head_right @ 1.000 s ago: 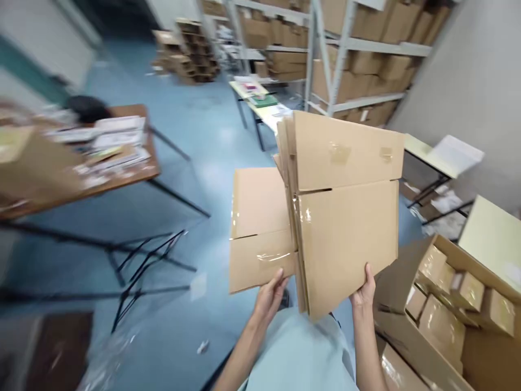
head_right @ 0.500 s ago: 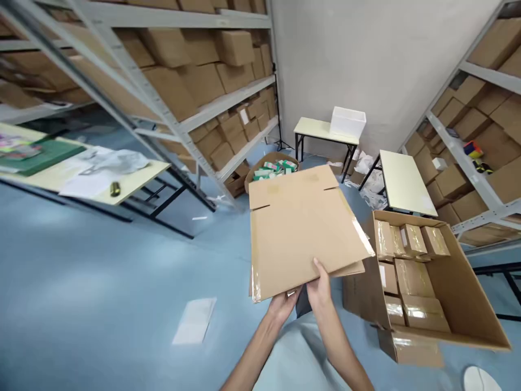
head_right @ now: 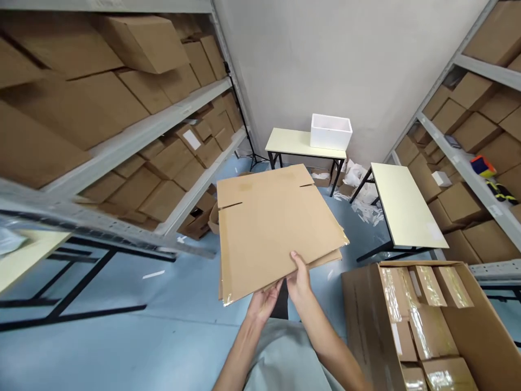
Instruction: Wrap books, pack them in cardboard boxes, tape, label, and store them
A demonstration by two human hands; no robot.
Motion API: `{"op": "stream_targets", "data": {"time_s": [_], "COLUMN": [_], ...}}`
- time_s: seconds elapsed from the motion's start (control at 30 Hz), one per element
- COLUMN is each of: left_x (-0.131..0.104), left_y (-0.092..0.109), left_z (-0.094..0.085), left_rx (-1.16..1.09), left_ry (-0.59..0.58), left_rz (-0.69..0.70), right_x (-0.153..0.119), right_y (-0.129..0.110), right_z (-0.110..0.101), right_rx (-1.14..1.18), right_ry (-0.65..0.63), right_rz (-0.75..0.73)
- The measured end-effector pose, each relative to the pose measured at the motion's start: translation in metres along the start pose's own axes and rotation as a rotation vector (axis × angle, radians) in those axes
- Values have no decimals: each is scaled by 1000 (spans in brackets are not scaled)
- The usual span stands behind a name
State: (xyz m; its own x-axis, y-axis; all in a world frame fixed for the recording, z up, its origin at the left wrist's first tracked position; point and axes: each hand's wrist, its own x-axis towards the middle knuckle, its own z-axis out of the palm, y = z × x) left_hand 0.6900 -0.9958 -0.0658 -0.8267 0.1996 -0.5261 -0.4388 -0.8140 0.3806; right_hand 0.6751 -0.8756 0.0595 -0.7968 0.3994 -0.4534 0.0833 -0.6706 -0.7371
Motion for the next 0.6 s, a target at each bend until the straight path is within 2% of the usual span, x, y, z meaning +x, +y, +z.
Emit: {"op": "stream_targets", "data": {"time_s": [0.07,0.17,0.3,0.43,0.5,0.6], "left_x": [59,143,242,341,396,481], "left_y": [32,83,146,199,225,264], "left_z": [28,80,146,191,207,231], "left_rx": [-21,-59,-135,-229,-259,-233], "left_ry": [-29,-80,-153,-141,-138,-139], "left_rz": [3,8,-11,-38,-57,-59], "right_x": [51,125,220,322,379,469], "right_y": [-12,-37,-69,-84,-87,-92], "right_z": [46,122,209,268,289,315], "right_rx": [82,179,219,261,294,314], "right_ry": [11,16,4,-46,-101,-211], "right_rz": [9,17,30,47,76,212]}}
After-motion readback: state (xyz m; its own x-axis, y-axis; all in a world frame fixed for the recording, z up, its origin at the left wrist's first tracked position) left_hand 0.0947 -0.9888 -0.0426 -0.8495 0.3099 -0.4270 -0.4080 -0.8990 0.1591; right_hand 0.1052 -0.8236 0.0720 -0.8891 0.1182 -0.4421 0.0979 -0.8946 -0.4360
